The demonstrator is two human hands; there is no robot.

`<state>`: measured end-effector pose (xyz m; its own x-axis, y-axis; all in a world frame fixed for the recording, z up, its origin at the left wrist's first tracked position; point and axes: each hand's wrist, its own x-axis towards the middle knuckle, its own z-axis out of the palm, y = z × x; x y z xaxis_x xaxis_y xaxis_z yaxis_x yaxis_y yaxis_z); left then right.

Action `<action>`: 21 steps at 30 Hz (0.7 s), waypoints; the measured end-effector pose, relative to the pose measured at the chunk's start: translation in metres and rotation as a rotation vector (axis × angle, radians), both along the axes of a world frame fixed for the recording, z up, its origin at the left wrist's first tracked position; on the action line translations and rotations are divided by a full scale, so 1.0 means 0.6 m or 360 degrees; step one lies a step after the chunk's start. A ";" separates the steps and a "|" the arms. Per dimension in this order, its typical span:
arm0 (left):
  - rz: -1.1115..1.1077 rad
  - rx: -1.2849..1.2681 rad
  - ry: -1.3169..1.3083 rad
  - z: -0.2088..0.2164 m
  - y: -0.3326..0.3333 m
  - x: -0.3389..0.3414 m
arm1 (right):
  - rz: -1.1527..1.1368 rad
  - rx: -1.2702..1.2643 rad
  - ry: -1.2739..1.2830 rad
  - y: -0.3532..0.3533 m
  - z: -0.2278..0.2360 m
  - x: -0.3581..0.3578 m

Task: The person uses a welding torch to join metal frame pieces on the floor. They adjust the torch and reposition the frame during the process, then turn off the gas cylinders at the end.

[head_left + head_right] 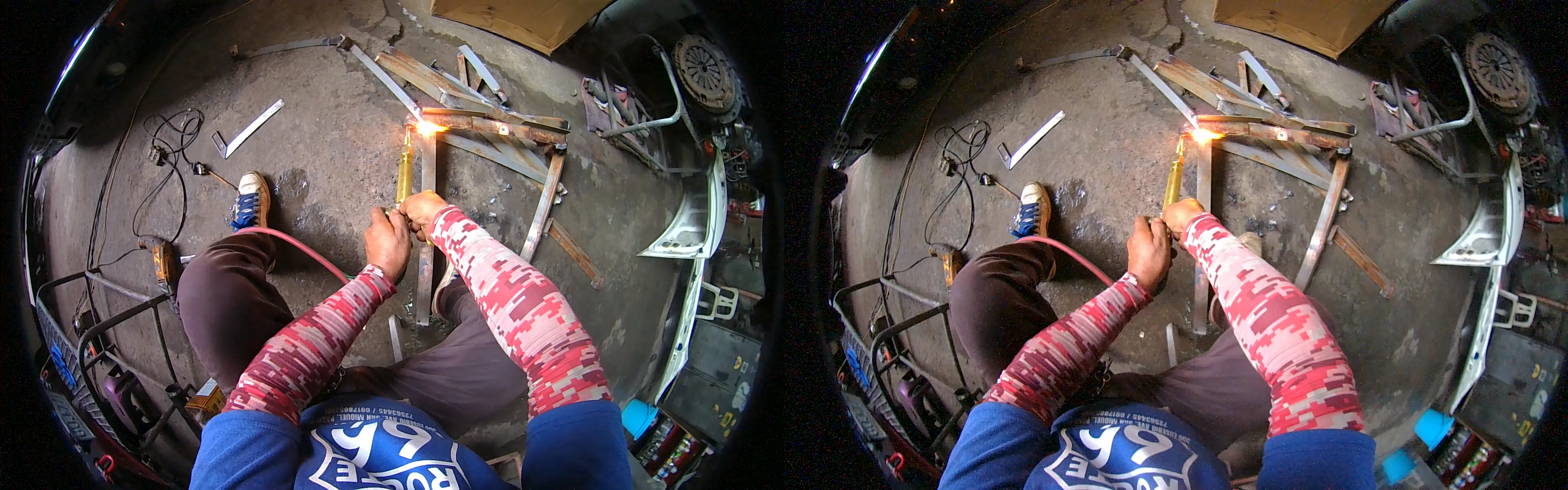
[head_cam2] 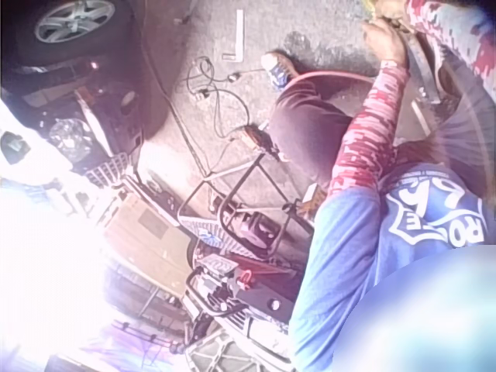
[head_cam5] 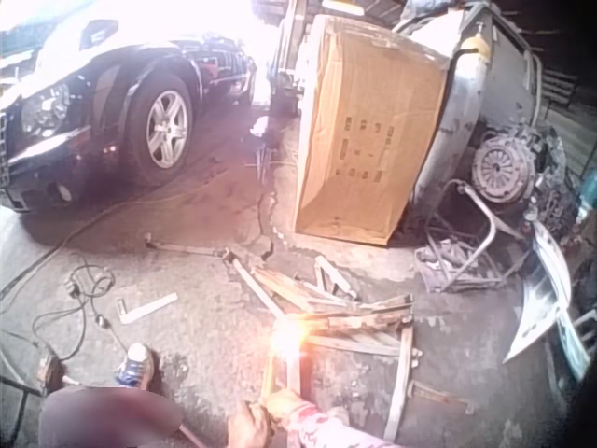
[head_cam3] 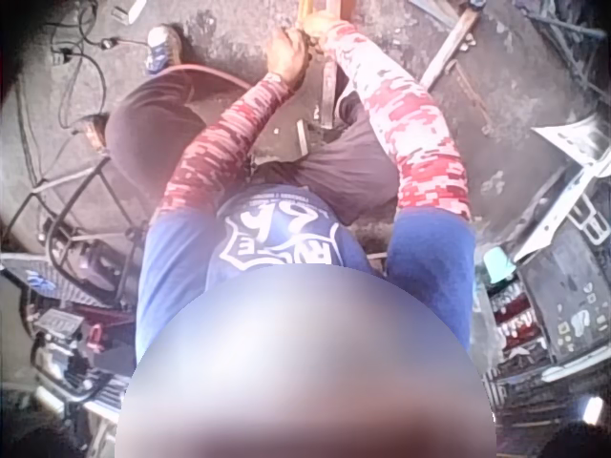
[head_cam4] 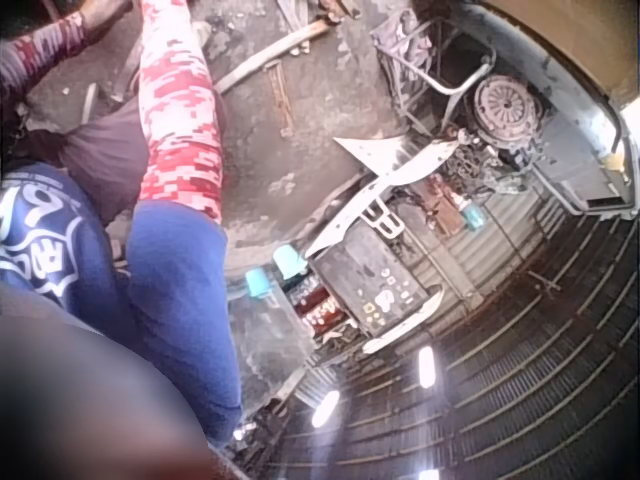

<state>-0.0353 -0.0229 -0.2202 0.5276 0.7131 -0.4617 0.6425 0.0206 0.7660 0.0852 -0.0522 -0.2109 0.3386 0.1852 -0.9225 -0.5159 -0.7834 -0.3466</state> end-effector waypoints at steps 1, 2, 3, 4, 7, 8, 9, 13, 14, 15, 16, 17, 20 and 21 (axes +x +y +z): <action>-0.0002 -0.0001 0.0006 0.001 0.000 0.000 | 0.0017 -0.0008 -0.0007 0.000 0.000 0.000; 0.0017 -0.0033 0.0010 0.001 0.000 0.000 | 0.0025 -0.0013 -0.0012 0.001 -0.001 0.000; 0.0006 -0.0004 0.0011 0.002 0.000 0.000 | 0.0022 -0.0013 -0.0021 0.001 -0.001 0.000; 0.0014 -0.0007 0.0011 0.003 0.000 0.000 | 0.0025 -0.0020 -0.0016 0.001 -0.001 0.000; 0.0001 0.0004 0.0026 0.003 0.000 0.000 | 0.0012 -0.0030 -0.0014 0.002 0.001 0.001; 0.0009 -0.0024 0.0034 0.003 0.001 0.000 | 0.0016 -0.0037 -0.0012 0.002 0.002 0.001; -0.0011 0.0003 0.0033 0.003 0.001 0.000 | 0.0020 -0.0044 -0.0010 0.002 0.003 0.001; -0.0011 -0.0038 0.0060 0.006 0.002 0.001 | -0.0053 -0.0007 0.0003 0.002 0.006 -0.001; 0.0011 -0.0076 0.0079 0.008 0.001 0.002 | -0.0060 -0.0003 -0.0008 0.002 0.006 -0.001; 0.0016 -0.0045 0.0035 0.011 0.001 0.002 | -0.0080 0.0003 -0.0018 0.002 0.006 -0.001; 0.0041 -0.0041 -0.0003 0.013 -0.001 0.003 | -0.0031 -0.0007 -0.0039 0.002 0.005 -0.001; 0.0078 -0.0053 -0.0040 0.016 -0.002 0.003 | 0.0004 -0.0014 -0.0058 0.002 0.004 0.000; -0.0022 -0.0050 -0.0059 0.021 -0.002 0.000 | 0.0030 -0.0055 -0.0077 0.003 0.000 0.002; -0.0049 -0.0040 -0.0077 0.021 -0.002 -0.002 | 0.0027 -0.0072 -0.0077 0.003 -0.001 0.002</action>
<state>-0.0363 -0.0243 -0.2075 0.5714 0.6846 -0.4526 0.6052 0.0209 0.7958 0.0863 -0.0505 -0.2118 0.3803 0.1495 -0.9127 -0.4861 -0.8073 -0.3347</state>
